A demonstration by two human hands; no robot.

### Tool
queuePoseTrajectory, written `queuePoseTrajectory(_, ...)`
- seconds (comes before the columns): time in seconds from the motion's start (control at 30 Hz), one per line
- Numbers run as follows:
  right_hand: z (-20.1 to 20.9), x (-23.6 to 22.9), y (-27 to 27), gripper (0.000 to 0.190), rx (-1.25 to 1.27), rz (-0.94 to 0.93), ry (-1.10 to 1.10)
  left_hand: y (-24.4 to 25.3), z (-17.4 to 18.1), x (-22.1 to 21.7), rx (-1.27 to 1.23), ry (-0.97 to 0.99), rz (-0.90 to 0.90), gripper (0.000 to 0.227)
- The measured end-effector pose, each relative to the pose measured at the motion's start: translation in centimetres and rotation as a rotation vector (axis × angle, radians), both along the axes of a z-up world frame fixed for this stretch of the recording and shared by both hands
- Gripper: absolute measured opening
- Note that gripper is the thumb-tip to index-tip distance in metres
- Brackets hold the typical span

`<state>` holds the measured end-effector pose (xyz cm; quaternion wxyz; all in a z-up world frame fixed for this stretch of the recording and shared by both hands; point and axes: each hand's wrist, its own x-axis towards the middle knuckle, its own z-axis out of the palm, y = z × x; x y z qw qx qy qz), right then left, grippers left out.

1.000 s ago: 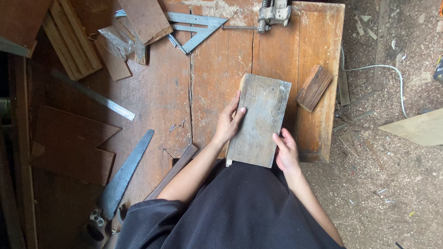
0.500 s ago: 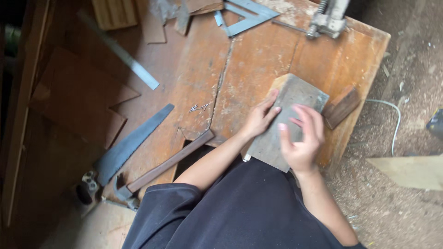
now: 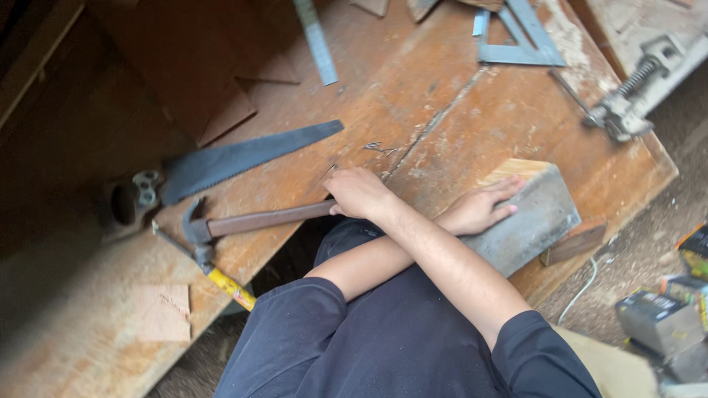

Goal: The person aligns two wooden boards and uses a hammer to drive nails into them, securing the pieces together. The person repeatedly positions the boards, hammers nails, and adjusts the assembly on the workbench.

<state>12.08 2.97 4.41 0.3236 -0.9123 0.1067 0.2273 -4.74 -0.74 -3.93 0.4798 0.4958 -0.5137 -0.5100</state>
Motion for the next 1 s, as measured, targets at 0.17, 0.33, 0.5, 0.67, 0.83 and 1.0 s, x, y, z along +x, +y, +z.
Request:
queuePoseTrajectory(0.17, -3.3, 1.6, 3.7, 0.049, -0.053, 0.227, 0.081, 0.0, 0.0, -0.4, -0.021, -0.013, 0.04, 0.059)
queuePoseTrajectory(0.33, -4.2, 1.3, 4.2, 0.044, -0.127, 0.281, -0.069, -0.4, 0.1, -0.7, 0.053, -0.03, 0.03, 0.059)
queuePoseTrajectory(0.5, -3.0, 1.2, 3.9, 0.035, -0.049, 0.18, -0.113, -0.2, -0.2, -1.0, 0.038, -0.008, 0.028, 0.06)
queuePoseTrajectory(0.67, 0.9, 0.9, 2.3, 0.023, -0.047, 0.065, -0.012, 0.0, -1.4, -0.8, 0.022, -0.026, -0.006, 0.056)
queuePoseTrajectory(0.83, 6.2, -4.2, -1.8, 0.015, -0.104, -0.199, -0.092, 0.2, -2.5, -1.7, -0.056, 0.016, 0.085, 0.056)
queuePoseTrajectory(1.0, 10.9, -15.5, -5.4, 0.035, -0.184, -0.594, -0.257, -0.2, -3.6, 0.2, -0.224, 0.115, -0.034, 0.061)
